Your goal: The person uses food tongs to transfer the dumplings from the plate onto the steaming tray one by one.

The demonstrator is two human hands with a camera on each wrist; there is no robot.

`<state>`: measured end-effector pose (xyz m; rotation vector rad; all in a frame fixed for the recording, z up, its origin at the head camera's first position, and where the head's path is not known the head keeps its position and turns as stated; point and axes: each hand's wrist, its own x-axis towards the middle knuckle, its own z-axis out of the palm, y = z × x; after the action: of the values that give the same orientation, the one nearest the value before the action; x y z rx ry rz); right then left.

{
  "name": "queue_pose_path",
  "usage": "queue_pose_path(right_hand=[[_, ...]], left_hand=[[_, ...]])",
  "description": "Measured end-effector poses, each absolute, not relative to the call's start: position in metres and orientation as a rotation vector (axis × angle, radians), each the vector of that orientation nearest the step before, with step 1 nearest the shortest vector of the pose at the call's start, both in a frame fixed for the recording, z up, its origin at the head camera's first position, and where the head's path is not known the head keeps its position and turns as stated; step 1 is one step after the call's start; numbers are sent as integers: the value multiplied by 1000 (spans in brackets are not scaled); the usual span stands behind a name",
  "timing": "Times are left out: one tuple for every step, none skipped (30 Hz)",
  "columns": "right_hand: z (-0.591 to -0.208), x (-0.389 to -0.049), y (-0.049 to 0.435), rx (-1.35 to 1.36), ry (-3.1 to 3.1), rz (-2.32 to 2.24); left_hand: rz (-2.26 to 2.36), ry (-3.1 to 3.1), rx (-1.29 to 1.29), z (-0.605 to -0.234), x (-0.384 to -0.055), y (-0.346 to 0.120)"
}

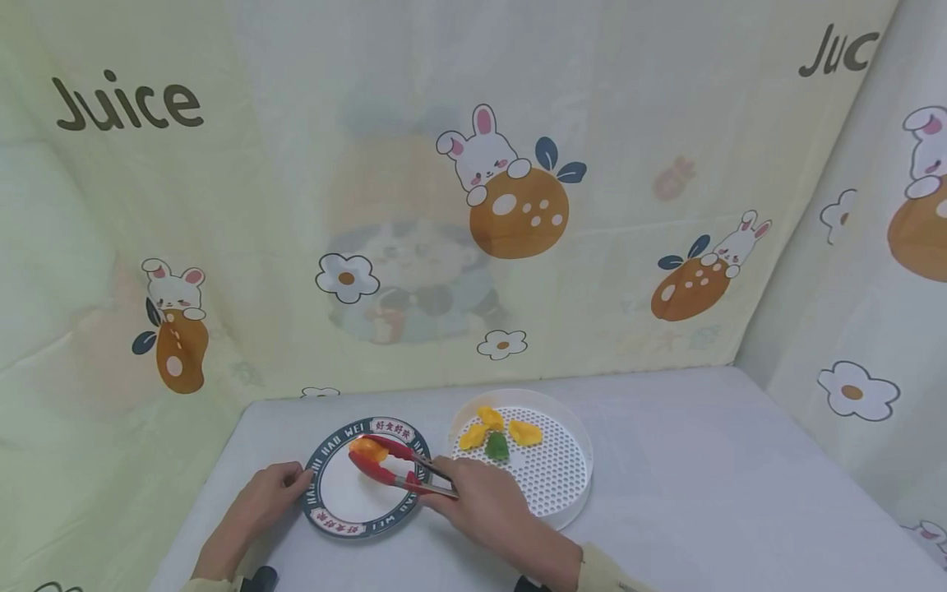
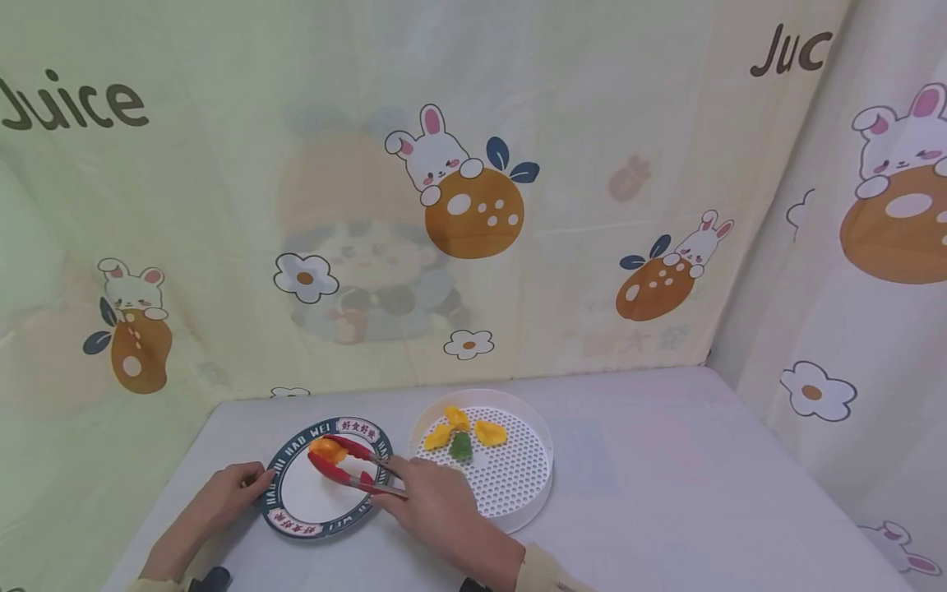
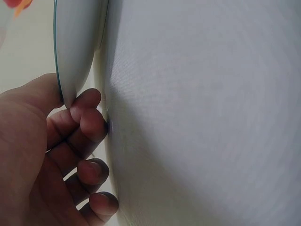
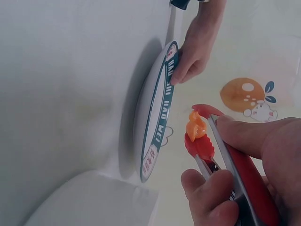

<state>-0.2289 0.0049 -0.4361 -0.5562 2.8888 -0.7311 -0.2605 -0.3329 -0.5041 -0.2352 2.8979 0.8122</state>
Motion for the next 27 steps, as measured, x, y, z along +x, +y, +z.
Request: queue_pose_path(right_hand=[[-436,-228,8,-551,2889,-731],[-436,-227,11,-546,2891,-728],[-435,-226,14,-538,2890,-731],[-435,-225,17,-526,2889,-736],[-435,-224,20,-516,2889,-737],[-435,-224,23,-509,2891,-739],[-435,-223,25,-502,2890,-744],[-435,-223,28,-497,2891,-744],[-436,-222,31,-490,2891,-748],[-436,-221,33,-486,2893,-744],[-437,-221,35,-485,2896,-739],[-437,-220,37,-481,2901,-730],[-438,-220,38,-481,2911,-716],[-439,-219,40,-478,2916,-706],[-439,-218,42,-475,2919,-700],[-439,-217,43,-471,2921,-695],[-439,-217,45,-470,2923,-695],[-439,-216,47,-468,2923,-696],[-438,-215,49,-464,2924,-699],[-437,-214,51,-455,2922,-707],[-436,-213,54,-452,2927,-710],[-435,-213,56,-448,2932,-714],[-435,-212,59,-443,2939,-715],[-434,-211,61,-437,2950,-711],[-434,-211,64,-427,2957,-708],[-434,-210,67,-413,2959,-708],[-434,-210,70,-400,2966,-702]], left_hand=[[813,2897,-237,-504,-260,-333],[813,2897,-238,-504,-260,-333],[813,2898,-238,-504,-260,-332],[812,2899,-238,-503,-259,-332],[813,2900,-238,-503,-259,-332],[816,2900,-238,-503,-259,-331],[817,2901,-237,-502,-258,-331],[818,2903,-236,-502,-258,-331],[820,2902,-236,-501,-258,-331],[820,2902,-236,-501,-257,-331],[821,2903,-236,-501,-257,-331],[821,2904,-235,-501,-257,-331],[818,2906,-233,-502,-257,-331],[818,2907,-230,-502,-257,-331],[820,2909,-227,-502,-257,-332],[821,2910,-224,-502,-257,-332],[823,2912,-221,-503,-258,-332],[827,2912,-218,-503,-258,-333],[826,2913,-215,-503,-259,-333],[829,2913,-213,-504,-259,-333],[829,2913,-213,-504,-259,-333],[829,2914,-212,-504,-259,-333],[829,2916,-211,-504,-259,-333],[827,2916,-211,-504,-259,-333],[828,2918,-211,-503,-259,-333],[828,2918,-209,-503,-258,-332],[826,2918,-209,-502,-258,-332]])
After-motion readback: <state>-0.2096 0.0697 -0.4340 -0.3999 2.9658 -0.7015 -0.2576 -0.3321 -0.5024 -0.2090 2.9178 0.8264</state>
